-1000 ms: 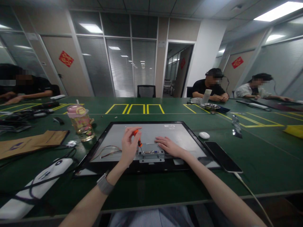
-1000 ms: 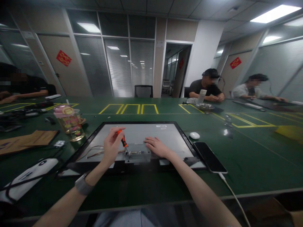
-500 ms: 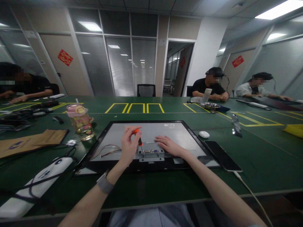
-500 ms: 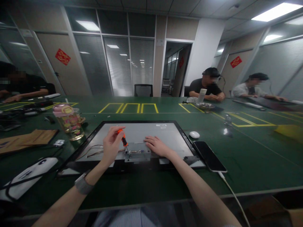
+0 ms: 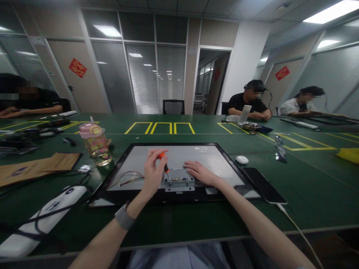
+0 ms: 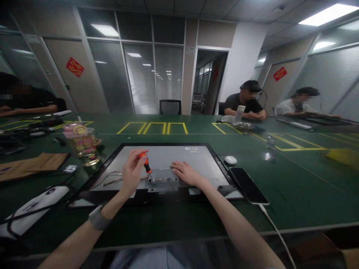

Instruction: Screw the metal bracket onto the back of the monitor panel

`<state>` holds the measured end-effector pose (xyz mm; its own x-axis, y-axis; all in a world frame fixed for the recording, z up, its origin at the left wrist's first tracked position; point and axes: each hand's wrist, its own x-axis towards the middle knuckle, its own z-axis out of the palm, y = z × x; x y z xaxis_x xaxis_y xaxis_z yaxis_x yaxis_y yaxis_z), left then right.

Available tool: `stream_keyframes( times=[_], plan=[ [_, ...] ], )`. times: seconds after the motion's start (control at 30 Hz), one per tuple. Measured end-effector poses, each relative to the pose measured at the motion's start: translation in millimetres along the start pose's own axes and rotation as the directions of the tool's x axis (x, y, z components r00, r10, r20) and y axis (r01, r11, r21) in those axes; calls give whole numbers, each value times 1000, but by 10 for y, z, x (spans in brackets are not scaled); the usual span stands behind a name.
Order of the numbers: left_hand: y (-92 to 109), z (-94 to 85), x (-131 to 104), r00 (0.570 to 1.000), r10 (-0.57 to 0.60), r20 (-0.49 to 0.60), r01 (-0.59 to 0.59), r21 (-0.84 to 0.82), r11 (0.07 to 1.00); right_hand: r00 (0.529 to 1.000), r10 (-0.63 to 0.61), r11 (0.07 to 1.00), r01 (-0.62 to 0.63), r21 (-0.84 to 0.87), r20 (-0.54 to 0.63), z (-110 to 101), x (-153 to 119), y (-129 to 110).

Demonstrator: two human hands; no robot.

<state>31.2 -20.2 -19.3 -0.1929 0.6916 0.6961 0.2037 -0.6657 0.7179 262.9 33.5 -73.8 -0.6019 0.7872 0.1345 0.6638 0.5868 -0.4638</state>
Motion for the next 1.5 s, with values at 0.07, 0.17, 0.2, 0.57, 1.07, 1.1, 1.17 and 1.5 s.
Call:
stream_keyframes(
  times=[0.07,0.17,0.2,0.57,1.07,1.1,1.17,1.5],
  plan=[
    [21,0,-10,998,-51,39,54,-76,996,1000,2,1000,-2,-4,1,-7,0,-17],
    [42,9,-27,990,-131,48,137,-160,977,1000,7,1000,-7,-4,3,-11,1,-33],
    [40,13,-30,988,-147,45,153,-161,975,1000,8,1000,-8,-2,3,-10,1,-33],
    [12,6,-9,1000,-10,-1,10,-39,999,1000,-1,1000,1,8,3,-4,7,-10],
    [-2,12,15,996,74,-51,-71,51,996,1000,3,1000,-3,7,12,-10,3,-12],
    [19,12,13,996,64,-55,-62,44,997,1000,3,1000,-3,8,11,-11,2,-16],
    [52,11,1,999,10,-41,-10,7,1000,1000,2,1000,-2,8,10,-14,-1,-23],
    [14,5,-12,1000,-11,6,11,-24,1000,1000,9,1000,-9,11,12,-25,-7,-39]
  ],
)
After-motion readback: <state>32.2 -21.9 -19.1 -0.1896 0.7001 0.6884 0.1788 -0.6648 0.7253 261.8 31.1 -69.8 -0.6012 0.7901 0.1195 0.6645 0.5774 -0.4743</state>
